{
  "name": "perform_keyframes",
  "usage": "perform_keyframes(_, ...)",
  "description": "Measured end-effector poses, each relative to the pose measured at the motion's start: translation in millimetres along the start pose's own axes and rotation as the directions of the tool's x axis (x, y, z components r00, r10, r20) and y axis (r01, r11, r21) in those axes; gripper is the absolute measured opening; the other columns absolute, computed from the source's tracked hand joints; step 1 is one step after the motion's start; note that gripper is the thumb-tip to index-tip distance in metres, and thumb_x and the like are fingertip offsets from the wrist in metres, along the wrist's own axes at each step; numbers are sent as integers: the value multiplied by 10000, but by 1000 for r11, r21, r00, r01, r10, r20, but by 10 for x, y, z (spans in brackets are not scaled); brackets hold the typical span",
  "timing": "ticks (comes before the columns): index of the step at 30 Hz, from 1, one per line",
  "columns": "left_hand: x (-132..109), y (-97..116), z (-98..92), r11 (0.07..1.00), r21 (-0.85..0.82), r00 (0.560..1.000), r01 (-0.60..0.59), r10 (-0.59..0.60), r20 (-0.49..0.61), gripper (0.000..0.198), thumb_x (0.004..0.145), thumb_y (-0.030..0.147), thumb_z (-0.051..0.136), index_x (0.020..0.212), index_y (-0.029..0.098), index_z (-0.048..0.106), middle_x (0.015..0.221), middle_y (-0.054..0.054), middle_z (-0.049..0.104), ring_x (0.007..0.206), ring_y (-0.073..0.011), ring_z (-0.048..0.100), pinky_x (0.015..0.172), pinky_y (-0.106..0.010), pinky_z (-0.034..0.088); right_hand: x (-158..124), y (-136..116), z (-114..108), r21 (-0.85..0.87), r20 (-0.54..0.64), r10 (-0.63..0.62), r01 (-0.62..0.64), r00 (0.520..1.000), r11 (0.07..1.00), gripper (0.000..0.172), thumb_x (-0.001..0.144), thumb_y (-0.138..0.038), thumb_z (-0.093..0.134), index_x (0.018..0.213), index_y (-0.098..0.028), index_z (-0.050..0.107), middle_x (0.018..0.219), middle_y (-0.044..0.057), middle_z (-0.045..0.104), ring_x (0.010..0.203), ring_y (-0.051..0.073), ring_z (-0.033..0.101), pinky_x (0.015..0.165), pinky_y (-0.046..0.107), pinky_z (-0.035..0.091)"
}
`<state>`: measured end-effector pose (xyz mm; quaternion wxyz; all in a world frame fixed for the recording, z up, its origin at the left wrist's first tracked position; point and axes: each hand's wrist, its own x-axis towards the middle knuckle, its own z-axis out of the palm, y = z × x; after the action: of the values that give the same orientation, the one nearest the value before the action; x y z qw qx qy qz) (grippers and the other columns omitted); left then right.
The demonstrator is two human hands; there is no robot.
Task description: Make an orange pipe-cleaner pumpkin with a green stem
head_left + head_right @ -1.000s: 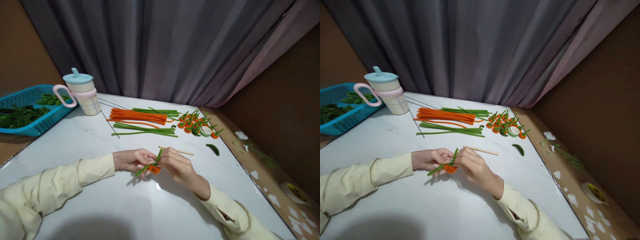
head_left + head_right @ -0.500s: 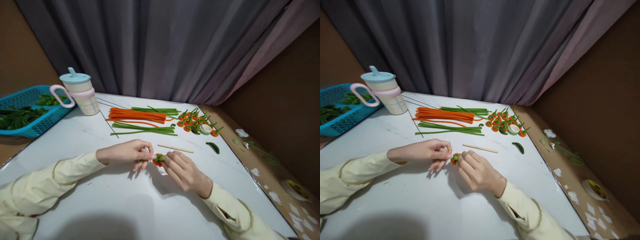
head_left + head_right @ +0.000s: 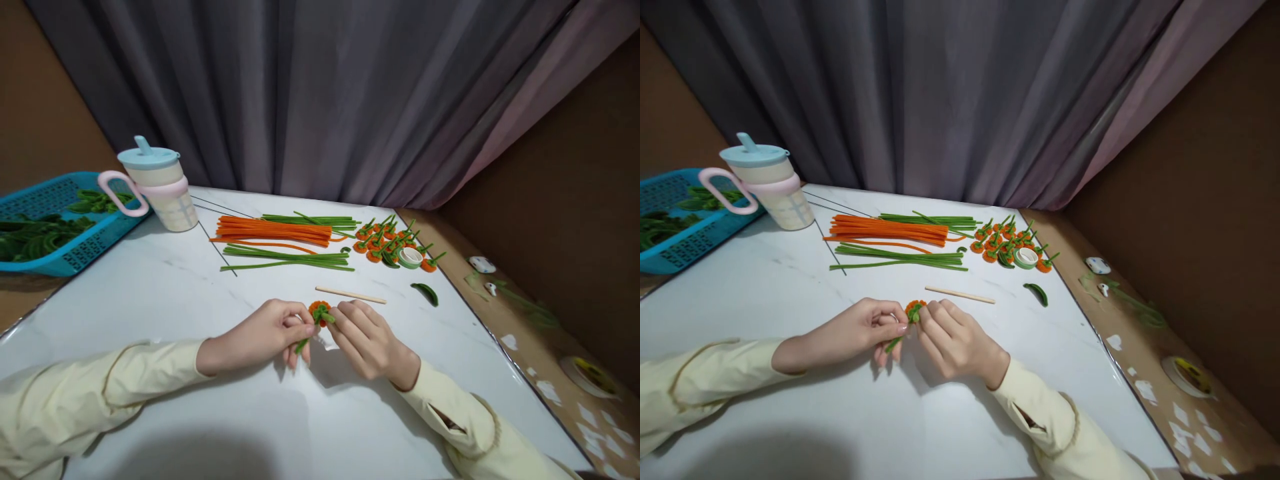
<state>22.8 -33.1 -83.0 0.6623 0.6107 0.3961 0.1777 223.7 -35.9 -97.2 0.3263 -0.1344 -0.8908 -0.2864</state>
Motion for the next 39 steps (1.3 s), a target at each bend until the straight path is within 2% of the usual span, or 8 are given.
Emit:
perform_keyframes(3, 75, 43, -133, 999, 45, 999, -9, 7, 34, 367, 815, 469, 594, 677, 129, 565, 640, -33, 638, 553, -114, 570, 533, -222, 435, 1, 12, -8, 0, -1, -24, 24, 1000, 1000, 267, 875, -32, 410, 738, -60, 638, 801, 157, 657, 791, 239, 604, 635, 350, 474)
perform_keyframes(10, 200, -43, -217, 956, -294, 986, 28, 22, 165, 350, 813, 443, 634, 967, 134, 572, 739, -37, 653, 648, -146, 635, 582, -254, 488, 9, 30, -4, 132, 36, -37, 32, 999, 991, 238, 881, -32, 406, 772, -68, 614, 841, 164, 651, 826, 233, 604, 674, 360, 493)
perform_keyframes(13, 207, -89, -214, 958, -288, 992, 15, 22, 126, 286, 826, 390, 634, 896, 116, 593, 652, -32, 646, 593, -127, 627, 531, -208, 442, -10, 55, 34, 304, 26, 111, -114, 993, 946, 194, 862, -1, 409, 906, -62, 589, 881, 170, 645, 862, 235, 584, 684, 376, 499)
perform_keyframes(17, 195, -87, -242, 967, -256, 997, -22, 42, 70, 262, 834, 349, 625, 967, 123, 619, 712, -49, 681, 600, -130, 640, 550, -214, 468, -40, 94, 94, 547, 90, 391, -374, 916, 749, 213, 863, -15, 439, 1005, -127, 552, 868, 114, 630, 855, 204, 555, 717, 382, 507)
perform_keyframes(20, 186, -71, -234, 974, -226, 998, -13, 26, 53, 322, 824, 339, 632, 1074, 136, 615, 816, -67, 699, 629, -137, 655, 599, -246, 510, -52, 101, 129, 603, 123, 415, -400, 901, 690, 190, 868, -20, 460, 971, -147, 555, 829, 86, 616, 813, 185, 537, 712, 362, 497)
perform_keyframes(27, 208, -111, -168, 983, -184, 999, -21, 29, 41, 255, 823, 352, 618, 861, 101, 639, 657, -51, 670, 585, -135, 645, 576, -225, 505, -6, 39, 140, 484, 222, 334, -401, 916, 778, 287, 849, 44, 331, 912, -138, 545, 808, 87, 603, 749, 174, 481, 664, 342, 460)
perform_keyframes(33, 240, -124, -198, 933, -359, 991, 0, 49, 127, 243, 787, 324, 660, 855, 91, 648, 691, -65, 680, 523, -100, 599, 516, -193, 482, 5, 149, 39, 538, 227, 321, -393, 919, 746, 234, 872, -7, 377, 973, -150, 531, 870, 97, 614, 816, 186, 522, 687, 348, 470)
perform_keyframes(39, 240, -98, -194, 895, -441, 989, 58, 9, 150, 204, 757, 299, 685, 756, 100, 643, 651, -56, 675, 498, -84, 571, 504, -180, 468, 22, 152, -25, 342, 136, 166, -203, 977, 917, 234, 909, -22, 342, 964, -108, 553, 882, 133, 633, 807, 198, 544, 661, 346, 458)
